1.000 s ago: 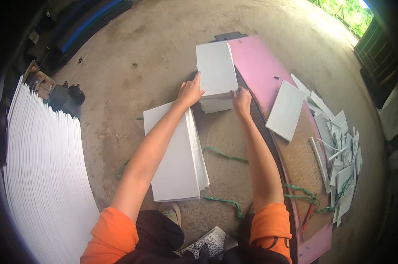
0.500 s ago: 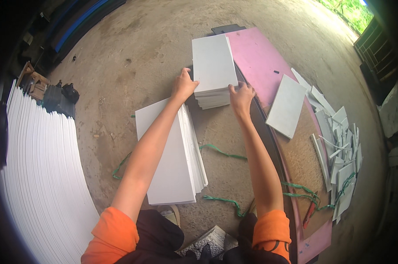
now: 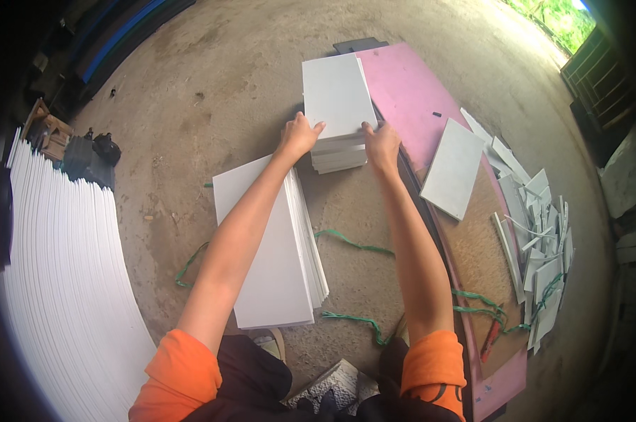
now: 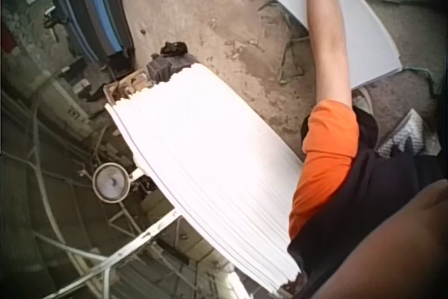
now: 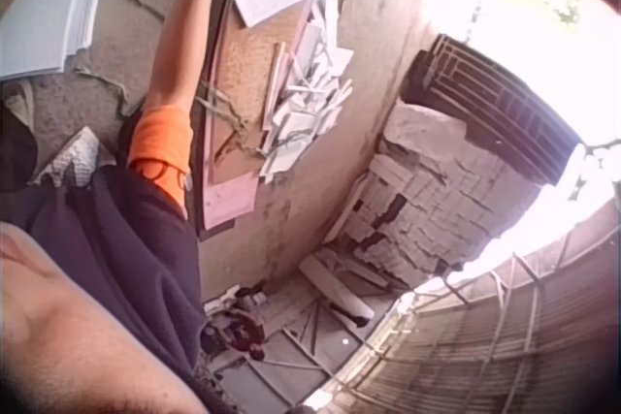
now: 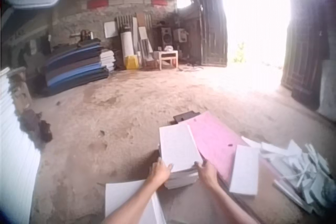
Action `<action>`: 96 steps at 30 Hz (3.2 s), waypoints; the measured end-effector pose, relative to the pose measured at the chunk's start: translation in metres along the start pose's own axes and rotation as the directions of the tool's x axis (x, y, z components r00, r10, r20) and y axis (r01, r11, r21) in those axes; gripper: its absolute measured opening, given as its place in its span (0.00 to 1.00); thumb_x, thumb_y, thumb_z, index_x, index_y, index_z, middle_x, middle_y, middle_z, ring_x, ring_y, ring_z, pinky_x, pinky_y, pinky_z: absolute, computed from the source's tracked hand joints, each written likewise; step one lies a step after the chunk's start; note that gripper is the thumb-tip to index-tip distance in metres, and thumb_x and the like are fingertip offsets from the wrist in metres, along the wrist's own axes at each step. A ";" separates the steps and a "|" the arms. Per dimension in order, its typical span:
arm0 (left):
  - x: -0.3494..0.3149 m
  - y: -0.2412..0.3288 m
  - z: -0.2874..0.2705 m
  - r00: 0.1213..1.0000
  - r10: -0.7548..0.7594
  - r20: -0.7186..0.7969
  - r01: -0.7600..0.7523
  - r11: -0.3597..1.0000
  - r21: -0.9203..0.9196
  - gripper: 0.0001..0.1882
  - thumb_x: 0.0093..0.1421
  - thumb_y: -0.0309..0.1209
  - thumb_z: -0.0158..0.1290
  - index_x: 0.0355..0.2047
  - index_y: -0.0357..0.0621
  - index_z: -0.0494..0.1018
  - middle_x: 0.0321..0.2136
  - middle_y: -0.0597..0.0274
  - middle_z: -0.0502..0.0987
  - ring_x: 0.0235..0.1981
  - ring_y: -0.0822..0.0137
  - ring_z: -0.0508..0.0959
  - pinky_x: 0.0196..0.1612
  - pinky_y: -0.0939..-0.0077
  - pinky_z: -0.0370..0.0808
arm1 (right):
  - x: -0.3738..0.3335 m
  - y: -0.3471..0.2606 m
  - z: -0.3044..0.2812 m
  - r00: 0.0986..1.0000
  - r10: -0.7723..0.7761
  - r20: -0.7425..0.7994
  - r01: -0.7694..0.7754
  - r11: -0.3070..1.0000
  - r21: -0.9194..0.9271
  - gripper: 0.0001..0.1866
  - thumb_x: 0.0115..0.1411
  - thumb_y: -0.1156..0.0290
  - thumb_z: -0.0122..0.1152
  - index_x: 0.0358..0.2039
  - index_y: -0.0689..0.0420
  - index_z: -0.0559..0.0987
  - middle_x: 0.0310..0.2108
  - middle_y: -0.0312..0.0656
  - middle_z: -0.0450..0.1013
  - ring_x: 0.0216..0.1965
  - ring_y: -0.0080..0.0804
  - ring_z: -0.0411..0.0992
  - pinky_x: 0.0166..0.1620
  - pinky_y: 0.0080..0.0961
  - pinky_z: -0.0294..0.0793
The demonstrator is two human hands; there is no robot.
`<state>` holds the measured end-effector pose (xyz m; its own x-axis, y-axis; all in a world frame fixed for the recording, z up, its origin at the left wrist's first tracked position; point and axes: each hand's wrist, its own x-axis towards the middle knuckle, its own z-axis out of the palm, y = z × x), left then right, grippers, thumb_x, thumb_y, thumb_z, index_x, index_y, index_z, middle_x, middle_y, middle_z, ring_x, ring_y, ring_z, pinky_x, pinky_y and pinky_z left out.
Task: The person cuts white foam boards into smaller rectangles using a utility knife on a pink cutting mat, then stacks the cut pieces. The person also retrieves a green strap and handles it while seated on the floor.
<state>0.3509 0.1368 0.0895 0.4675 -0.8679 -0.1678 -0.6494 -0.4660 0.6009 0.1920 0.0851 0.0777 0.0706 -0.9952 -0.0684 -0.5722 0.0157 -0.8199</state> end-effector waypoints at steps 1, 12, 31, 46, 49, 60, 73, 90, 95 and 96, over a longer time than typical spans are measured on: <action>-0.001 0.009 -0.002 1.000 0.007 -0.017 -0.007 1.000 -0.015 0.34 0.52 0.47 0.51 0.46 0.27 0.60 0.39 0.34 0.70 0.44 0.47 0.71 0.48 0.62 0.67 | 0.009 0.002 -0.004 0.999 -0.001 -0.037 0.003 0.998 0.060 0.21 0.51 0.62 0.57 0.38 0.68 0.73 0.34 0.57 0.72 0.35 0.47 0.72 0.40 0.33 0.69; -0.076 0.003 -0.111 0.943 0.127 0.308 0.209 0.494 -0.844 0.41 0.50 0.48 0.53 0.52 0.30 0.48 0.45 0.43 0.65 0.47 0.56 0.68 0.48 0.63 0.67 | -0.110 -0.097 -0.086 0.970 -0.138 0.199 -0.004 0.811 0.586 0.20 0.52 0.72 0.57 0.43 0.69 0.68 0.37 0.49 0.70 0.37 0.34 0.71 0.41 0.25 0.74; -0.265 -0.104 -0.095 0.976 -0.213 0.036 0.206 0.869 -0.451 0.40 0.52 0.49 0.51 0.56 0.40 0.49 0.53 0.51 0.59 0.54 0.62 0.61 0.55 0.70 0.58 | -0.229 -0.055 -0.006 0.875 -0.118 0.469 0.066 0.990 0.127 0.32 0.53 0.53 0.56 0.51 0.62 0.62 0.44 0.48 0.66 0.45 0.32 0.66 0.47 0.27 0.65; -0.264 -0.095 -0.077 0.990 -0.143 -0.004 0.101 0.721 -0.685 0.46 0.51 0.51 0.51 0.60 0.39 0.40 0.56 0.49 0.56 0.56 0.58 0.58 0.56 0.68 0.57 | -0.233 -0.039 -0.008 0.848 -0.166 0.504 0.087 0.980 0.177 0.34 0.55 0.54 0.54 0.56 0.60 0.56 0.48 0.50 0.63 0.49 0.33 0.64 0.47 0.27 0.65; -0.257 -0.108 -0.069 0.970 -0.187 -0.155 0.111 0.909 -0.401 0.46 0.51 0.51 0.50 0.60 0.40 0.40 0.57 0.48 0.53 0.58 0.55 0.54 0.58 0.62 0.52 | -0.233 -0.039 -0.003 0.846 -0.171 0.505 0.105 0.982 0.156 0.37 0.54 0.48 0.52 0.57 0.57 0.55 0.47 0.58 0.63 0.51 0.43 0.61 0.52 0.32 0.62; -0.206 -0.037 -0.078 0.834 0.298 -0.465 -0.356 0.934 -0.039 0.40 0.53 0.40 0.49 0.59 0.42 0.40 0.59 0.49 0.45 0.62 0.52 0.41 0.58 0.44 0.35 | -0.149 0.003 -0.076 0.887 0.142 0.440 -0.304 0.896 0.323 0.35 0.56 0.40 0.40 0.55 0.54 0.59 0.52 0.44 0.57 0.50 0.40 0.59 0.48 0.38 0.59; -0.063 0.075 0.099 0.768 -0.514 -0.383 0.362 0.841 -0.402 0.37 0.52 0.39 0.50 0.56 0.34 0.46 0.56 0.46 0.51 0.58 0.53 0.51 0.58 0.59 0.49 | 0.035 0.079 -0.047 0.954 0.025 0.299 -0.091 0.974 0.208 0.24 0.58 0.52 0.45 0.47 0.56 0.67 0.36 0.35 0.67 0.29 0.21 0.63 0.33 0.19 0.63; -0.034 0.003 0.129 0.618 -0.394 -0.680 0.077 0.891 -0.447 0.13 0.57 0.25 0.42 0.41 0.38 0.71 0.39 0.51 0.73 0.41 0.57 0.69 0.46 0.66 0.65 | 0.034 0.064 0.002 0.971 -0.112 0.210 0.092 0.990 0.105 0.18 0.50 0.65 0.59 0.37 0.67 0.75 0.33 0.56 0.73 0.36 0.44 0.73 0.41 0.30 0.69; -0.035 0.002 0.114 0.662 -0.455 -0.596 -0.086 0.743 -0.664 0.15 0.58 0.28 0.41 0.45 0.40 0.69 0.43 0.51 0.71 0.46 0.56 0.69 0.49 0.68 0.63 | 0.036 0.057 0.003 0.969 -0.157 0.188 0.137 0.984 0.117 0.19 0.48 0.64 0.60 0.37 0.65 0.76 0.33 0.54 0.74 0.37 0.43 0.73 0.42 0.30 0.69; -0.035 0.000 0.117 0.687 -0.478 -0.547 -0.099 0.684 -0.722 0.16 0.59 0.30 0.40 0.47 0.39 0.68 0.45 0.52 0.70 0.47 0.57 0.68 0.50 0.68 0.62 | 0.036 0.062 0.007 0.965 -0.194 0.174 0.176 0.978 0.112 0.19 0.48 0.64 0.60 0.38 0.65 0.75 0.33 0.54 0.74 0.37 0.43 0.73 0.42 0.30 0.69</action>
<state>0.2647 0.1468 0.0038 0.9599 -0.2792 0.0251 -0.0575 -0.1083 0.9924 0.1647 0.0508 0.0204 0.3216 -0.9468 -0.0060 -0.4558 -0.1492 -0.8775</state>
